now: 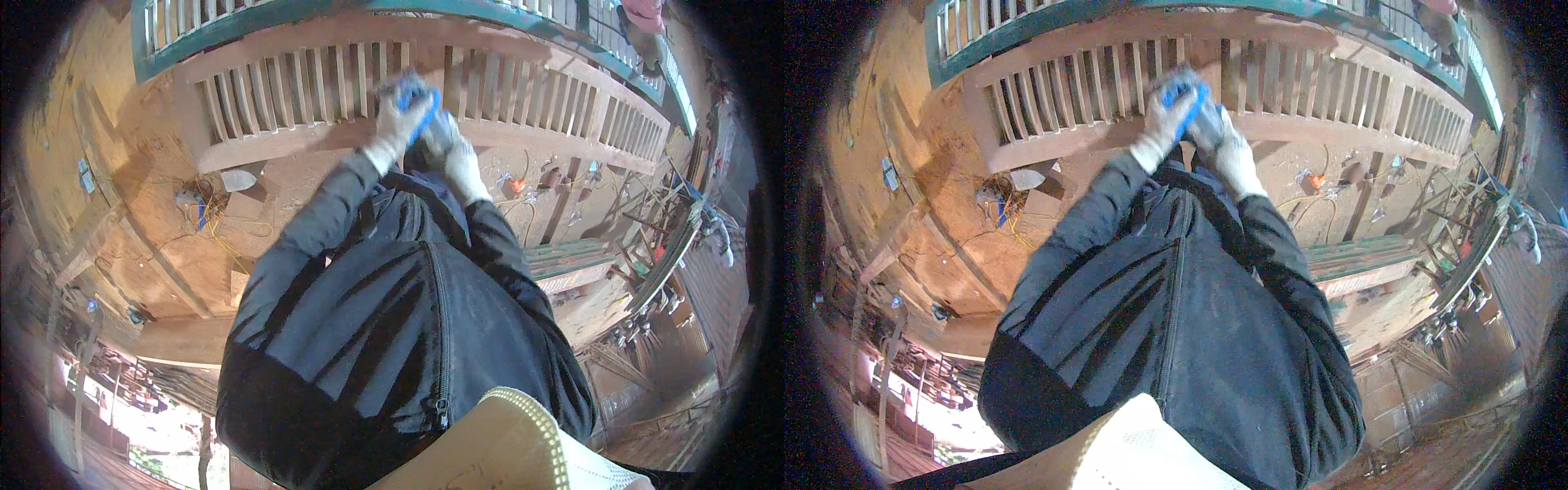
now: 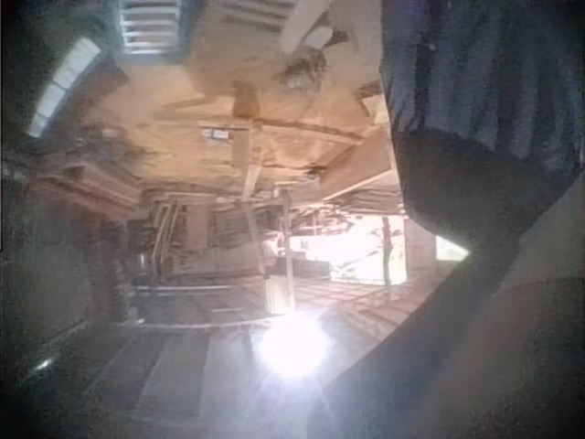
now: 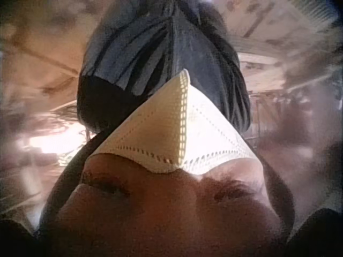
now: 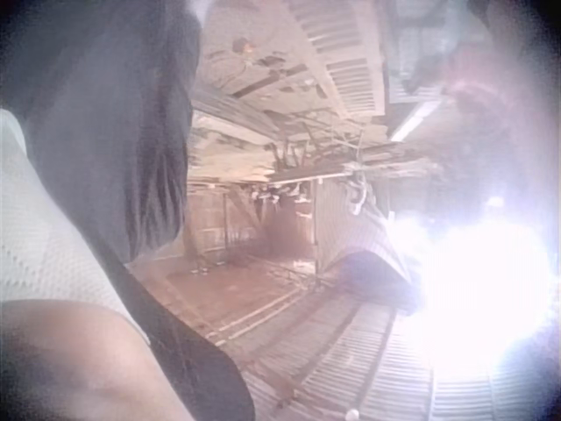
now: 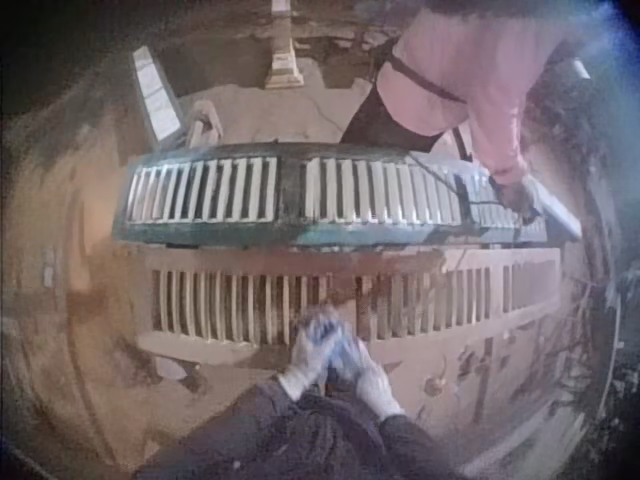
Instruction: The person sands a wooden slatted panel using a sanding block and then a handheld power sander. They work on the edges and surfaces of the panel, moving the tools back and forth to smooth the wood.
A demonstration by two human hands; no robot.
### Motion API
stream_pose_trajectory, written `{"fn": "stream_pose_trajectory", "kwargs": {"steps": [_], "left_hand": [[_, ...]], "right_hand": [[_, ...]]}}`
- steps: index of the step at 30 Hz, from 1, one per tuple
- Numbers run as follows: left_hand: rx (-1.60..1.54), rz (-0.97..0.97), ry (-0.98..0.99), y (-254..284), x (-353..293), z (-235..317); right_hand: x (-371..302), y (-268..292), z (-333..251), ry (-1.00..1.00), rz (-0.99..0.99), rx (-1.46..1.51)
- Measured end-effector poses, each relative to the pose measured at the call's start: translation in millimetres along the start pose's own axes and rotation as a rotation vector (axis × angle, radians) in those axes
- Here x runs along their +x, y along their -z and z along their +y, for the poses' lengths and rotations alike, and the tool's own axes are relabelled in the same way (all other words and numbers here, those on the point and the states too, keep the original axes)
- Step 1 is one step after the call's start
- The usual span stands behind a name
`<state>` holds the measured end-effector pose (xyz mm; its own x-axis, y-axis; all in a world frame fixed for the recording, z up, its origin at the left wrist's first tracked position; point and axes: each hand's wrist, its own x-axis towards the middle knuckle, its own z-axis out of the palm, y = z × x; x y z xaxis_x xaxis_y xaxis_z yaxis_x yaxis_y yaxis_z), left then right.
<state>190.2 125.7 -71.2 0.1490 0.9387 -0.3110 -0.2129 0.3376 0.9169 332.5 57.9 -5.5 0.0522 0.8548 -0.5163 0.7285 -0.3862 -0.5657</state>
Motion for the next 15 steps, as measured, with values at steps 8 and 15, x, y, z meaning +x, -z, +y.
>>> {"fn": "stream_pose_trajectory", "kwargs": {"steps": [8, 15], "left_hand": [[-0.01, 0.07, 0.024, -9, 20, 25], [0.232, 0.042, -0.025, 0, 172, 76]], "right_hand": [[26, 10, 6, 0.001, 0.012, 0.008], [156, 77, -76, 0.098, 0.05, -0.079]]}}
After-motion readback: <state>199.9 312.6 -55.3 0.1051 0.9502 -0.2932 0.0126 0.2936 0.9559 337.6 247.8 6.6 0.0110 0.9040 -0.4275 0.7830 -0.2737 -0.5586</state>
